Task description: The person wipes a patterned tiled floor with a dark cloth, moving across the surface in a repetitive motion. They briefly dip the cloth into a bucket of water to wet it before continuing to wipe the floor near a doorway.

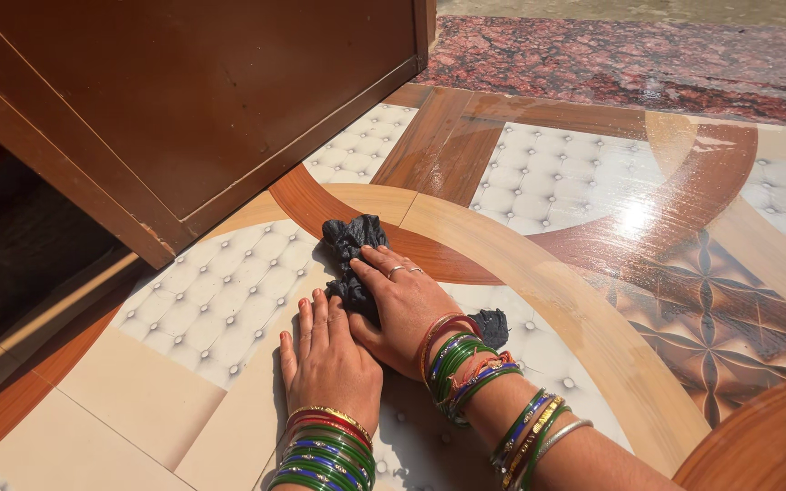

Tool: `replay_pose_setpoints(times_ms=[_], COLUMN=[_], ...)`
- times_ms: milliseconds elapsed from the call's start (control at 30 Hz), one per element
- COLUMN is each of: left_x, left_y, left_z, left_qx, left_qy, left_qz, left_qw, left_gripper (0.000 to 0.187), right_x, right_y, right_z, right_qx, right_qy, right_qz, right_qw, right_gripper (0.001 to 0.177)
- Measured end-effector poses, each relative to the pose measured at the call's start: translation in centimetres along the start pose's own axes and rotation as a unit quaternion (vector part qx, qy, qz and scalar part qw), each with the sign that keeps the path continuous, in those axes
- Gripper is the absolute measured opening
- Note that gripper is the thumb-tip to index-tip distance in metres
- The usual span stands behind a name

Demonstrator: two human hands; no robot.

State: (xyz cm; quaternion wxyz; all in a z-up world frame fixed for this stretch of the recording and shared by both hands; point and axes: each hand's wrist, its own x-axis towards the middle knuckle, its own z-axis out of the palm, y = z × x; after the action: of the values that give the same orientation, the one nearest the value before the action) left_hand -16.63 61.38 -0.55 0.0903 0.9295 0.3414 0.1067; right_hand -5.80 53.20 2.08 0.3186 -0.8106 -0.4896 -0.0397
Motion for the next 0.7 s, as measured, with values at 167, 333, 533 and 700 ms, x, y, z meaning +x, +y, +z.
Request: replay_pose_setpoints(times_ms=[167, 333, 533, 700], left_x=[-0.2, -0.2, -1.8, -5.0], left_y=[4.1, 10.6, 20.0, 26.0], left_z=[1.1, 1.5, 2.5, 3.8], left_qx=[-0.015, -0.03, -0.044, -0.059], left_qy=[0.003, -0.051, -0.135, -0.175], left_qz=[0.074, 0.152, 0.284, 0.365], left_qw=[0.997, 0.987, 0.948, 0.912], left_gripper=[0.065, 0.064, 0.064, 0.072], right_x=[-3.0, -6.4, -13.3, -19.2], right_y=[1.7, 6.0, 10.9, 12.5], right_z=[-2.3, -6.2, -11.9, -15.1], right_qx=[-0.004, -0.075, -0.138, -0.19], right_qy=[0.069, 0.102, 0.154, 0.207], right_qz=[0.105, 0.17, 0.279, 0.367], right_qw=[0.992, 0.977, 0.938, 0.887], right_gripper=[0.059, 0.061, 0.065, 0.063])
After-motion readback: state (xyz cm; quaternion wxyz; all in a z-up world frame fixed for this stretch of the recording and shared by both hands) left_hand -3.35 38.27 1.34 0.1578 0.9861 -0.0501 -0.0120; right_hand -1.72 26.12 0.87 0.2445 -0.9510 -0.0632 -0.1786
